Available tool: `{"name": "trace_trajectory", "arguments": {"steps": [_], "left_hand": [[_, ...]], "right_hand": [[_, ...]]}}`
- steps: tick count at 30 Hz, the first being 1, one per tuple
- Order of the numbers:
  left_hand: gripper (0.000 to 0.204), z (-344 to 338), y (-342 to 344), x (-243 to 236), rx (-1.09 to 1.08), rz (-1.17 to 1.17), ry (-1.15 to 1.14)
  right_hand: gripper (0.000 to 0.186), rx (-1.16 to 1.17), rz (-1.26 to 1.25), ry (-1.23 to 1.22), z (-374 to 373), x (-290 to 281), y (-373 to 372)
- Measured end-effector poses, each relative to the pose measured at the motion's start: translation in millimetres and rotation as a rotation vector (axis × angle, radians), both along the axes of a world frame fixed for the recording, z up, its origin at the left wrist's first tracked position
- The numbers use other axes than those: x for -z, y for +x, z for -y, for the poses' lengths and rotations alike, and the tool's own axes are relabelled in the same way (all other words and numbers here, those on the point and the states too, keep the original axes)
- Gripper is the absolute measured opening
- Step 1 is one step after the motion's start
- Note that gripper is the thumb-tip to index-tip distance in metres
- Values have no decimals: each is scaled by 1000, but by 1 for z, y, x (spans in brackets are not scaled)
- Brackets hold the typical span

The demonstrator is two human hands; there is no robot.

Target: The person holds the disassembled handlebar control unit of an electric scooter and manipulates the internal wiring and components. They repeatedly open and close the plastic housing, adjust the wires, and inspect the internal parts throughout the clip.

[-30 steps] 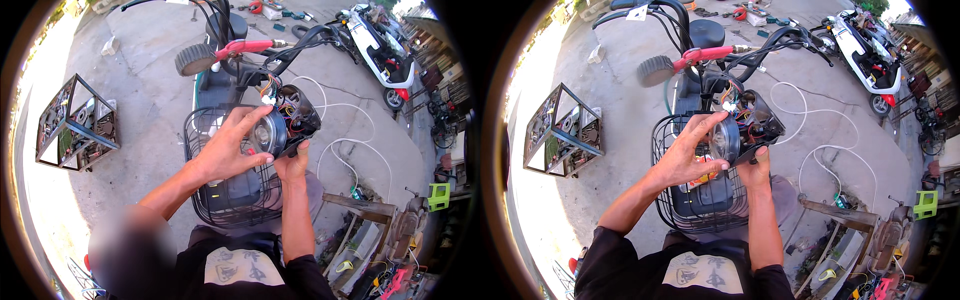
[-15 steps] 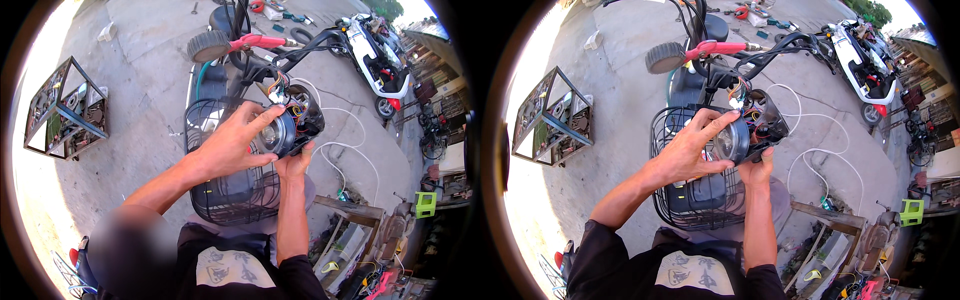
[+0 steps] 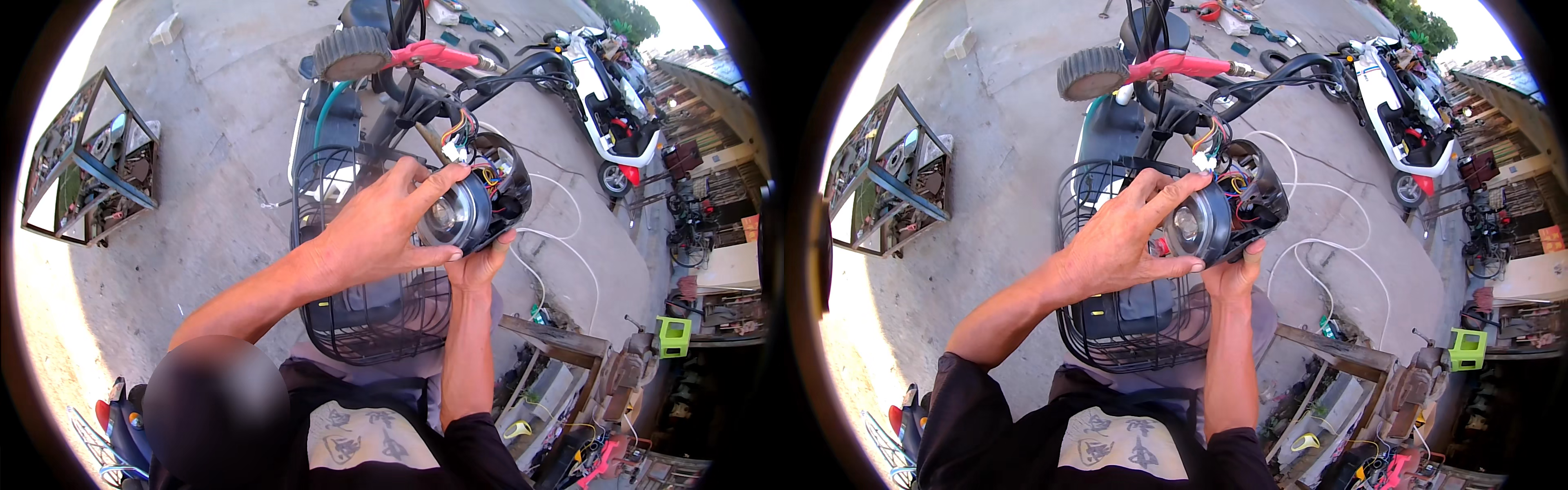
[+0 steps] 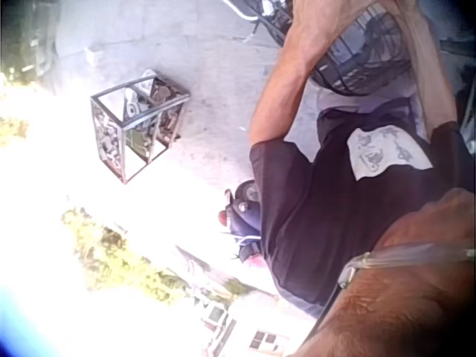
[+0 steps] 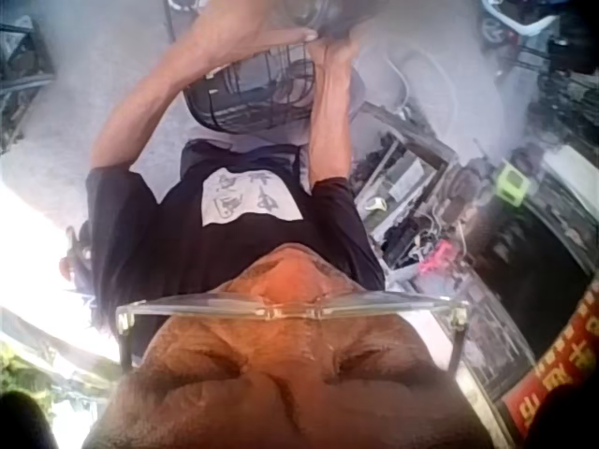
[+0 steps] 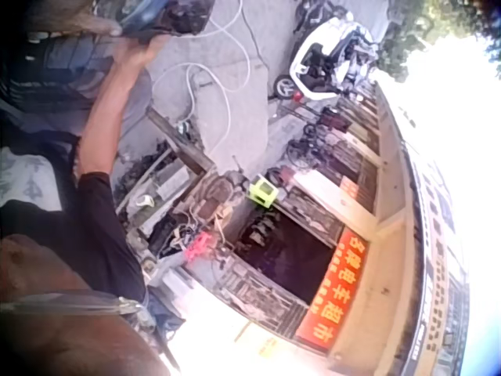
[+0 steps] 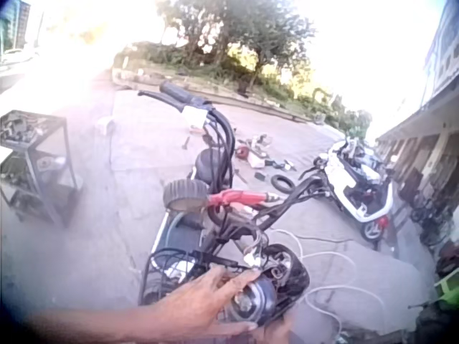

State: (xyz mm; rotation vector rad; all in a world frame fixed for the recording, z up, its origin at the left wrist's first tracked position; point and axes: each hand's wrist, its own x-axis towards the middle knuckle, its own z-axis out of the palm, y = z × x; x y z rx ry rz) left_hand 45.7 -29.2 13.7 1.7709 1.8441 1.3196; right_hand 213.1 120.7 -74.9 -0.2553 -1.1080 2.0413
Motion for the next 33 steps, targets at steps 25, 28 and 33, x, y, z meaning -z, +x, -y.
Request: {"name": "trace_trajectory", "arguments": {"steps": [25,28,33], "left_hand": [[119,6,2,-3,53,148,-50],[119,2,7,1,60,152,-70],[118,-1,10,-1,48,96,-22]], "right_hand": [[116,-64,-11,-65,-1,10,1],[114,-75,-18,-99,0,10,4],[105,-110,-71,-100,2,-1,1]]}}
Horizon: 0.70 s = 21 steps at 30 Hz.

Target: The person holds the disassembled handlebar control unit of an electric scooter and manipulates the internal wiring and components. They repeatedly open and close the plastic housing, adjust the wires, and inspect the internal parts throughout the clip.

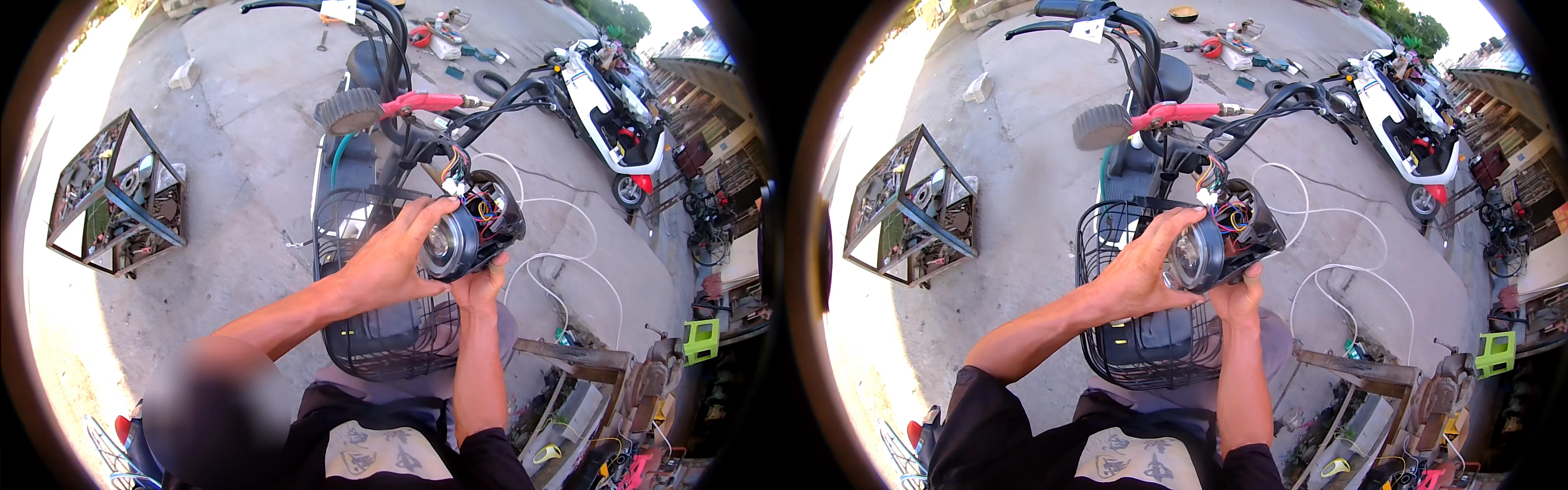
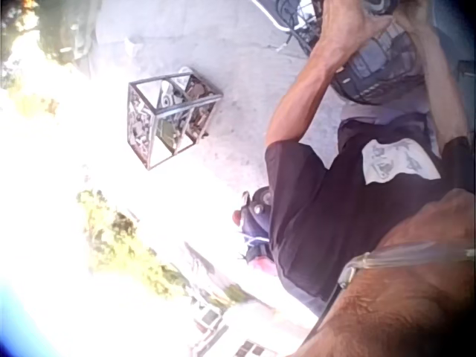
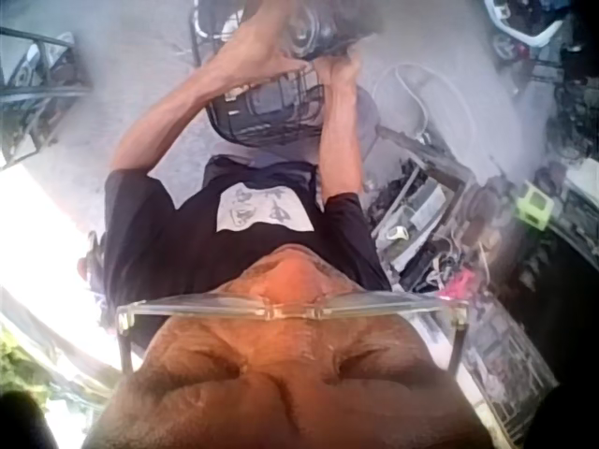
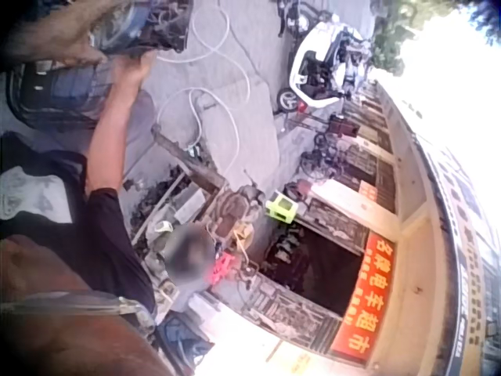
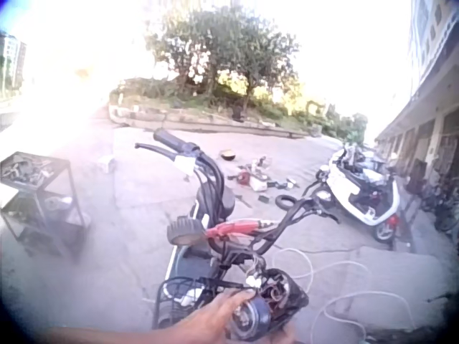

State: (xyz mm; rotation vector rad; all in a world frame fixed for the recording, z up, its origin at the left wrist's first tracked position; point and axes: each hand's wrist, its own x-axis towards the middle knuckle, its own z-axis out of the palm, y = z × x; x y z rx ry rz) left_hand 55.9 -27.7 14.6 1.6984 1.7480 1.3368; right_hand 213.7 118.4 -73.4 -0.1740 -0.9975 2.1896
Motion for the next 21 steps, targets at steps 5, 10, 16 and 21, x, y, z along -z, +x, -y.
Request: {"name": "trace_trajectory", "arguments": {"steps": [5,10,16,21], "left_hand": [[116,2,-1,-2,-46,10,-24],[116,6,-4,-1,-69,-1,-16],[110,8,-7,2,-54,-73,-15],[107,-11,4,4,50,-91,-33]], "right_hand": [[90,-68,-27,-38,-2,0,2],[85,-33,111,-21,3,-22,6],[53,410,486,145,22,-50,78],[40,1214,300,974,80,-178,169]]}}
